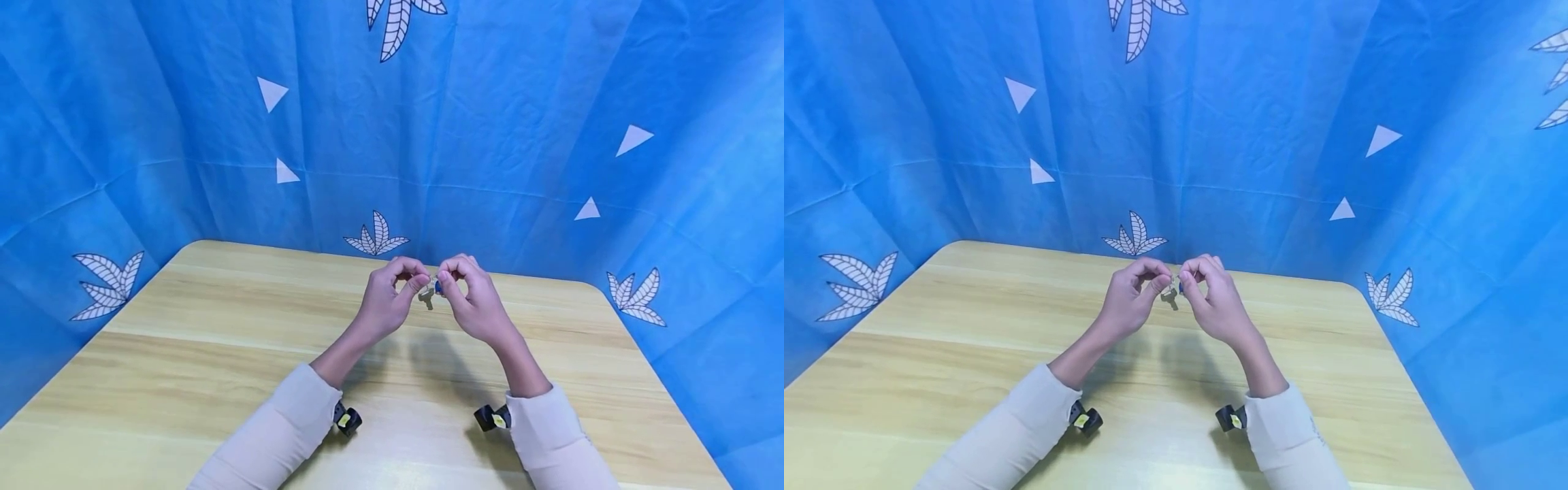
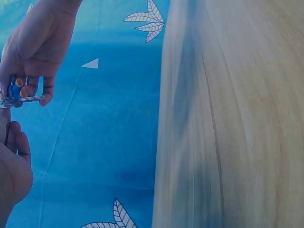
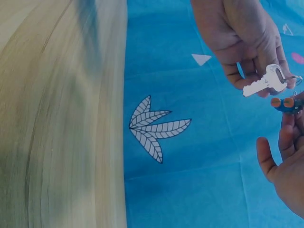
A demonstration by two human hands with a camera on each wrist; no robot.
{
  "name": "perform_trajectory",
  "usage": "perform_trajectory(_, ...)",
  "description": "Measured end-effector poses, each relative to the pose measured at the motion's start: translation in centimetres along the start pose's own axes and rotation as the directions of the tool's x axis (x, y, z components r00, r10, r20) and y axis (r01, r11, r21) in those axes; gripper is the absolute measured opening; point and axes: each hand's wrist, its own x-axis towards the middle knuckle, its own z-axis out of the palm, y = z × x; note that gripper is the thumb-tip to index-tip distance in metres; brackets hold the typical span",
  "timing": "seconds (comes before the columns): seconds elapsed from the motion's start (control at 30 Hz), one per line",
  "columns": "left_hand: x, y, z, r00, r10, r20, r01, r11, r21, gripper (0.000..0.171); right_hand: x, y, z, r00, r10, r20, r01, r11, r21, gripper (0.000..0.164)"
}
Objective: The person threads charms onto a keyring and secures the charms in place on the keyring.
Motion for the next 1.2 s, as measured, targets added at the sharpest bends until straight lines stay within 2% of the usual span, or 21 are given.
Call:
perform_trajectory(0.43,0.1,-0.1,-0.3,0.999,0.031,-0.013,-0.031,0.999,0.006,0.008,0.0,-0.3,0.2,0.999,-0.032,0.004,0.032,0.999,-0.002,0.010)
perform_trajectory(0.83,-0.1,0.3,-0.4,1.000,-0.011,0.006,0.011,1.000,0.016,0.008,-0.2,-0.6,0.2,0.999,-0.042,0.013,0.042,0.999,-0.003,0.011)
perform_trajectory(1.2,0.0,0.3,-0.4,1.000,-0.001,0.000,0.001,1.000,0.008,0.009,-0.2,-1.1,0.1,0.999,-0.048,0.020,0.049,0.999,-0.018,0.009)
